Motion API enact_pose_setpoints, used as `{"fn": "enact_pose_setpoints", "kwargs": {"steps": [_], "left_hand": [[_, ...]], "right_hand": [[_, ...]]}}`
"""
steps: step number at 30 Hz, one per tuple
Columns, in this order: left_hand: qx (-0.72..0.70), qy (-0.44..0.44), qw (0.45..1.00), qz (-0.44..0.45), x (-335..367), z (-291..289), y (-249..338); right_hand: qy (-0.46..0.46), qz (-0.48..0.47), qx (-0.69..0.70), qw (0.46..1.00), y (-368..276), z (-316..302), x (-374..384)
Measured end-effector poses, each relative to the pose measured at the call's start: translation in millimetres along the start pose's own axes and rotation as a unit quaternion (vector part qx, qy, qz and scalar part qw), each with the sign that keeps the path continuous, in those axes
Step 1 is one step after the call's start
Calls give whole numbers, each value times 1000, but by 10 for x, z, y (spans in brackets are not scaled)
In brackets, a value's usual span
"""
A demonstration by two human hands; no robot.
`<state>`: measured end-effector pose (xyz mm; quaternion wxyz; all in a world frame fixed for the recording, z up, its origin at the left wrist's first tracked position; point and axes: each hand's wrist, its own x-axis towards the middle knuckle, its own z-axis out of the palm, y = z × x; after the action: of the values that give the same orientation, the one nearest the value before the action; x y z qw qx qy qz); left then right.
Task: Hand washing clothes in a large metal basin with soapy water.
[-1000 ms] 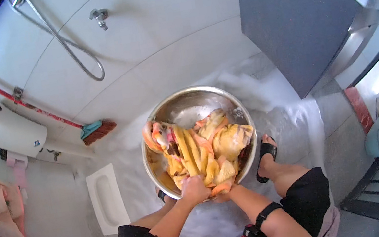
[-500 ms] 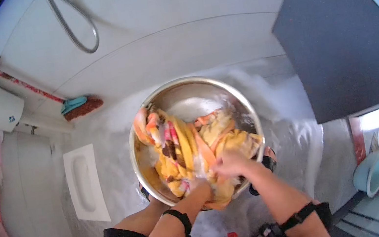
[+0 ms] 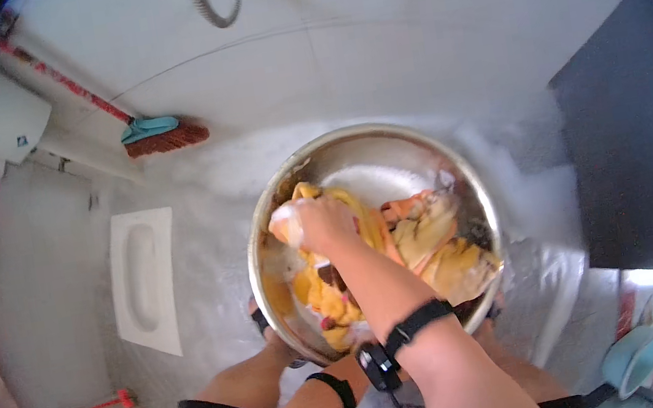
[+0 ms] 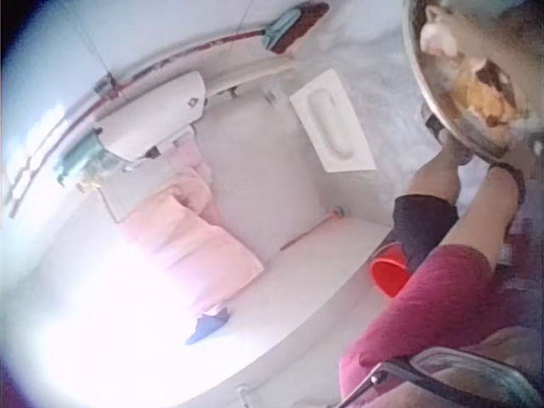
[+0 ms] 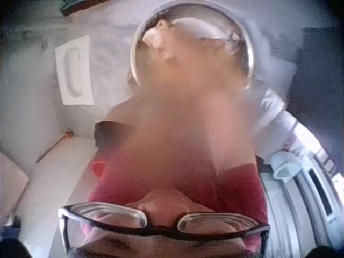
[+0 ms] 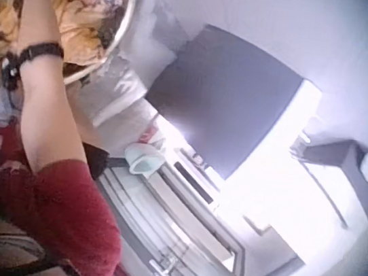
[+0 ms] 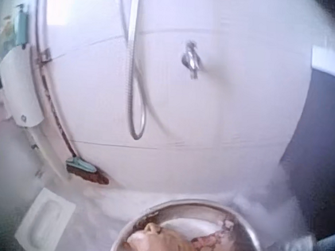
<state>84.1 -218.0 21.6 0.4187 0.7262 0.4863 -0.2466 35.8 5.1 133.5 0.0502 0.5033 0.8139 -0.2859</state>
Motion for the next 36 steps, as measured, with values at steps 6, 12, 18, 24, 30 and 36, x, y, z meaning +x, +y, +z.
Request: {"fn": "enact_pose_setpoints", "kwargs": {"steps": [6, 12, 18, 24, 30, 36], "left_hand": [[-2, 38, 998, -46, 12, 134, -114], [-29, 125, 991, -45, -350, 70, -50], [-353, 171, 915, -89, -1341, -1067, -624], [27, 493, 870, 18, -1239, -1700, 22], [146, 319, 935, 61, -702, -1564, 276], [225, 388, 892, 47, 5, -1887, -418]], "right_hand": [[49, 87, -8, 995, 224, -153, -1413], [162, 136, 161, 964, 603, -96, -2770], [159, 141, 103, 972, 353, 440, -3249], [-7, 159, -31, 987, 702, 991, -2764], [-194, 165, -94, 962, 801, 946, -2127], [-90, 123, -109, 982, 757, 995, -1364]]}}
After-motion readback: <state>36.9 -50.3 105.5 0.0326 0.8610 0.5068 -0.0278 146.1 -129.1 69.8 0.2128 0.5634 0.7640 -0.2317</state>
